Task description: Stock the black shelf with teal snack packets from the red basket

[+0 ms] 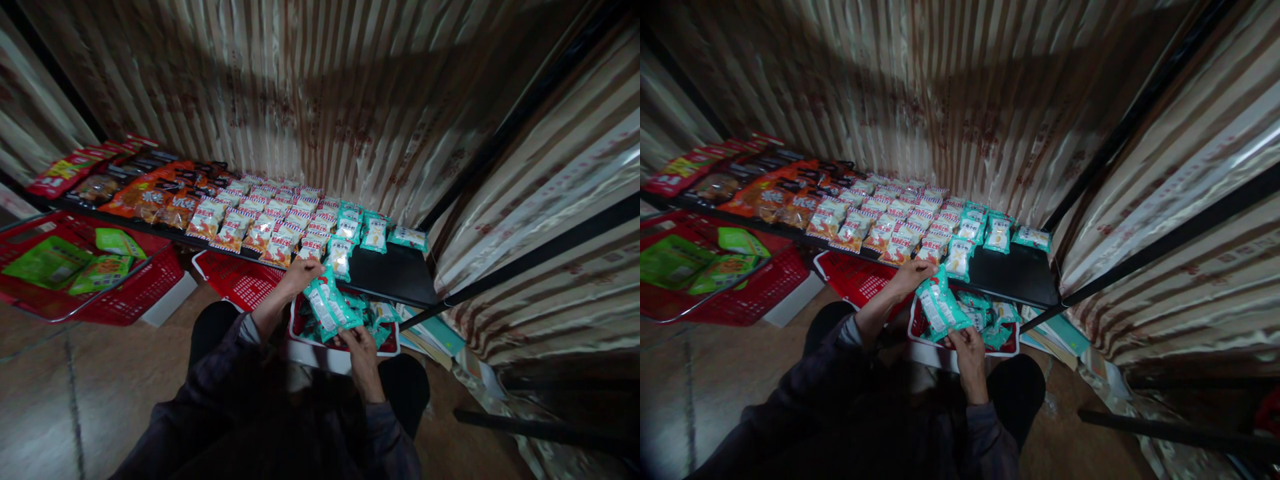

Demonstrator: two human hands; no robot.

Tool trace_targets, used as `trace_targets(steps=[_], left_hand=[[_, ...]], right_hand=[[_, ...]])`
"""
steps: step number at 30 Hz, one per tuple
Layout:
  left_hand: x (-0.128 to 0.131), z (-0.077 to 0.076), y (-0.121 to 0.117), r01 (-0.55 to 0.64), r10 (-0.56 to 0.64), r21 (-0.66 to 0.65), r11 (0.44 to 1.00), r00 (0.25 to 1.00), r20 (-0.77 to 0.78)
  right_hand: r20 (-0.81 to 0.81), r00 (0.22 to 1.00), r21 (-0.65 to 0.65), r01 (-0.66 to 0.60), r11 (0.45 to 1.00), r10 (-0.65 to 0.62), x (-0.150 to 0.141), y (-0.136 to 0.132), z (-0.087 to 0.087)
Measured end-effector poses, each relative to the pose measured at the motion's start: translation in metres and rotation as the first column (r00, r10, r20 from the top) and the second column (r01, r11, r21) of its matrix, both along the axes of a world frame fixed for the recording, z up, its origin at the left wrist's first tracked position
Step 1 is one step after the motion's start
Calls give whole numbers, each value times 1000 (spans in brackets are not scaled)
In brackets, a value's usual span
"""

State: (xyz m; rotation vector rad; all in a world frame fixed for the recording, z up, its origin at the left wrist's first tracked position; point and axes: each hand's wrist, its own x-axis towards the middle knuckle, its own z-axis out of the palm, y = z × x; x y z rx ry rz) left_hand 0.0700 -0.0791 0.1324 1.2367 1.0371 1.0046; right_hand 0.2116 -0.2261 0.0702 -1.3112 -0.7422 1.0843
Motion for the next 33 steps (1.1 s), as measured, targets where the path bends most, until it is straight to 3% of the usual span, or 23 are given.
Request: trace_targets(steps=[6,11,14,16,18,21,23,26,33], left_hand=[[5,-14,3,-119,125,60,991,987,-102],[7,-16,5,-39,69,157,987,979,-193],[7,-13,5,8,33,169,986,971,-238],[8,-11,5,26,22,171,985,962,-271],[9,-10,4,30,23,180,983,957,-288],[11,-9,3,34,26,195,980,953,-301],[12,-8,2,44,21,187,981,942,-334],[12,-5,3,50,9,148,988,927,-375],[9,-1,7,54,-33,39,998,911,-411]], right_hand=[[28,1000,9,-15,1000,15,5,-2,9],[8,1000,12,2,1000,-2,8,-1,-3],[139,985,15,99,995,-100,12,1,-16],[322,920,71,214,974,-225,14,2,-22],[543,771,195,269,943,-332,15,2,-22],[785,482,390,103,915,-389,14,-1,-13],[849,376,431,-89,898,-371,13,-3,-7],[880,359,413,-254,875,-311,11,-5,-1],[929,293,305,-265,915,-225,5,-9,-4]])
